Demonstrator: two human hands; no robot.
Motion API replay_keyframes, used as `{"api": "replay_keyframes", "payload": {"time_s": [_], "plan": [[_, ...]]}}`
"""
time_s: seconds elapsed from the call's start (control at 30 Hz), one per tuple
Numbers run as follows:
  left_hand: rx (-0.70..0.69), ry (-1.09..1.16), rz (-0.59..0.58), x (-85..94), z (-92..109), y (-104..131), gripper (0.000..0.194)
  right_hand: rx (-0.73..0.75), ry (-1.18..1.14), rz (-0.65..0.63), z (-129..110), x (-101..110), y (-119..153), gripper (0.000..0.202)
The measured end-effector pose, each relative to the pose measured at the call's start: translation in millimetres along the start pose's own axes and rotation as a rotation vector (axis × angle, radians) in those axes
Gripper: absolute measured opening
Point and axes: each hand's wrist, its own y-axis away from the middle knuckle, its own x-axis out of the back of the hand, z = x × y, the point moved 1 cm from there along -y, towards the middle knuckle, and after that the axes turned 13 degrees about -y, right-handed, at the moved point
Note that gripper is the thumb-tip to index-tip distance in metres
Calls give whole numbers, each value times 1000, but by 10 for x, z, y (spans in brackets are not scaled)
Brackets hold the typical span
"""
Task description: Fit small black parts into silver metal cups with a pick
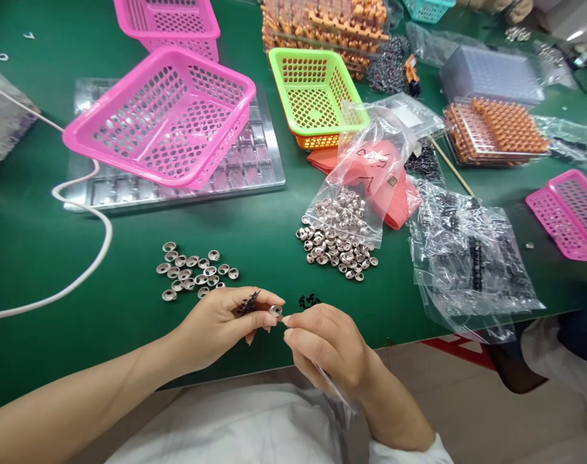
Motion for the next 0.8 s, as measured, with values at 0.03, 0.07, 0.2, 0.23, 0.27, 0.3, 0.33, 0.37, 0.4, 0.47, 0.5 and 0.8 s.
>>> {"api": "replay_keyframes", "payload": {"time_s": [0.03, 0.07, 0.2, 0.23, 0.27, 0.3, 0.33, 0.37, 0.4, 0.47, 0.5, 0.8], "plan": [[7, 9, -6, 3, 2, 0, 20, -25, -28, 41, 4, -6, 11, 39], [15, 17, -10, 6, 5, 0, 21, -44, -55, 83, 5, -11, 24, 40], [37, 55, -11, 16, 22, -2, 21, -79, -120, 185, -3, -27, 71, 45], [41, 61, -9, 19, 26, -2, 21, -91, -126, 189, -3, -29, 73, 45], [44, 63, -8, 20, 30, -2, 21, -104, -130, 187, -3, -32, 72, 44], [47, 62, -6, 21, 33, -2, 21, -114, -134, 184, -1, -34, 69, 43], [50, 56, -6, 21, 34, -1, 21, -119, -137, 182, 1, -36, 64, 41], [48, 48, -4, 20, 34, 0, 21, -119, -140, 180, 3, -38, 60, 40], [38, 39, -1, 19, 33, 1, 21, -116, -142, 179, 6, -40, 55, 40], [4, 25, 16, 18, 26, 3, 18, -112, -142, 181, 8, -42, 48, 40], [-12, 19, 26, 18, 20, 4, 17, -114, -140, 177, 8, -42, 44, 40], [-50, -12, 36, 3, -16, -9, 15, -139, -107, 157, 1, -47, 43, 39]]}}
